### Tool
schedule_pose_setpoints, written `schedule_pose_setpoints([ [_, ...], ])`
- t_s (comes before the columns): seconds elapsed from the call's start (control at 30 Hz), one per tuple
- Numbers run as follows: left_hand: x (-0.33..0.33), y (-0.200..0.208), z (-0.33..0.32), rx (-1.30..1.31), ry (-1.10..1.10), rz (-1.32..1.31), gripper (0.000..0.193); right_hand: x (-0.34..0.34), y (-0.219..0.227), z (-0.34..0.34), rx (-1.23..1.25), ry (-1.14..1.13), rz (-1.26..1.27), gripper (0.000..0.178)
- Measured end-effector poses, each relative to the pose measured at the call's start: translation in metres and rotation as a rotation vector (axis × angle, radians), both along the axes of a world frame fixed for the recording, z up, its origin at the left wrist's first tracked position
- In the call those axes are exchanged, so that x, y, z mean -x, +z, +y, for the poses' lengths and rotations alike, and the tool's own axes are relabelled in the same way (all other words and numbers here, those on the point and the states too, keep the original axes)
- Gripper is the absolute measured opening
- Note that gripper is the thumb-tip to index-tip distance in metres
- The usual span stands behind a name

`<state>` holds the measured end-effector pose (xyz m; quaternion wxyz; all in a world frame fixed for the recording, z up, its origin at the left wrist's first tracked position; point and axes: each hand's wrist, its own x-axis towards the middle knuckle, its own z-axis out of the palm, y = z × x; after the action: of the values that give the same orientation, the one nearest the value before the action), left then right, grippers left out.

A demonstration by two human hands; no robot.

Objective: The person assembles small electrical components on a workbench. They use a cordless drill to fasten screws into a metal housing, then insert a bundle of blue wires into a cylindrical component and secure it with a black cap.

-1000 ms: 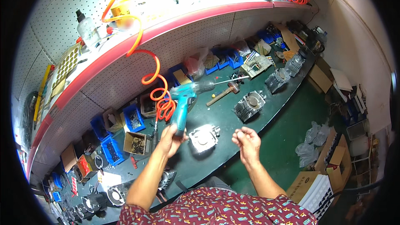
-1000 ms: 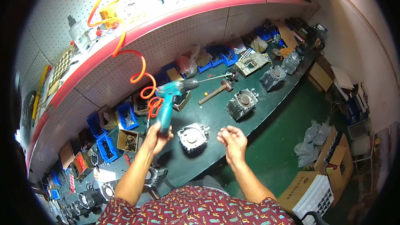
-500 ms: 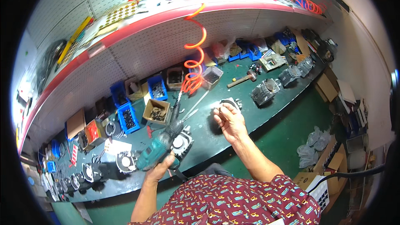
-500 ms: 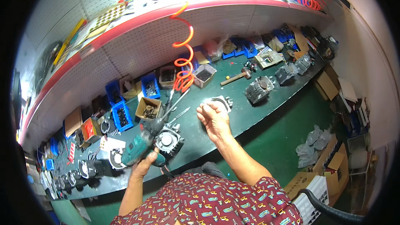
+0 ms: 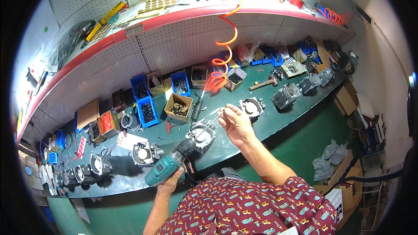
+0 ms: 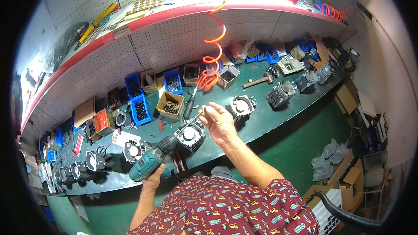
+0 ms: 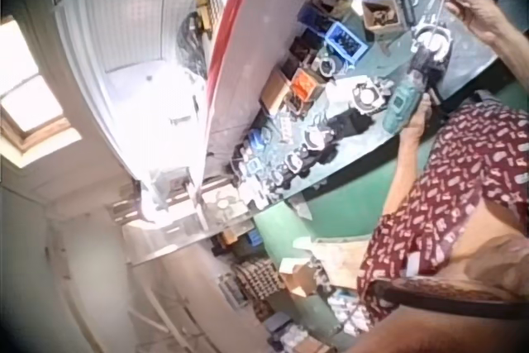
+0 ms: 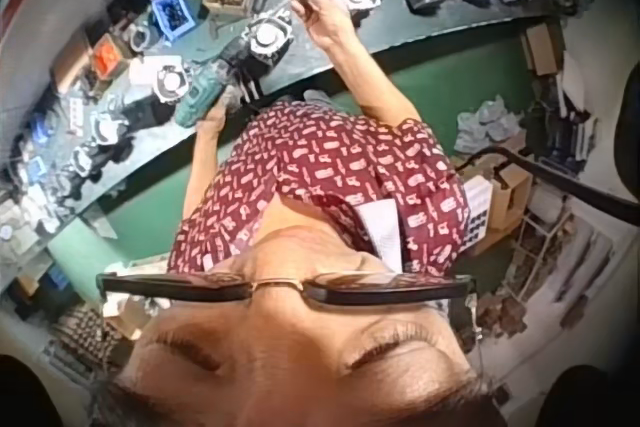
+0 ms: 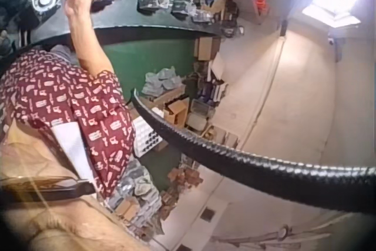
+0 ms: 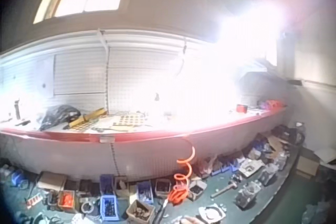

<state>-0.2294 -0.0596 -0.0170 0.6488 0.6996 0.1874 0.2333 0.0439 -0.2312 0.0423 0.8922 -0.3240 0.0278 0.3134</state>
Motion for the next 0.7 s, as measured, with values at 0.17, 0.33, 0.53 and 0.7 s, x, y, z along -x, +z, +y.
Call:
schedule_pose_setpoints([
  [0.17,-0.008,0.008,0.0,0.055,-0.055,0.031,0.046,-0.002,0.01,-0.005,0.035,-0.001,-0.109,0.033],
  [0.33,-0.018,0.017,-0.003,0.213,-0.031,0.025,0.04,-0.009,0.017,-0.017,0.022,-0.003,-0.16,0.034],
  [0.53,-0.047,0.032,0.016,-0.279,-0.153,-0.061,0.022,-0.023,0.028,-0.039,0.292,0.041,-0.285,0.045],
  [0.7,-0.068,0.018,0.019,-0.231,-0.208,0.07,0.03,-0.046,0.039,-0.058,0.22,0.092,-0.28,0.051],
])
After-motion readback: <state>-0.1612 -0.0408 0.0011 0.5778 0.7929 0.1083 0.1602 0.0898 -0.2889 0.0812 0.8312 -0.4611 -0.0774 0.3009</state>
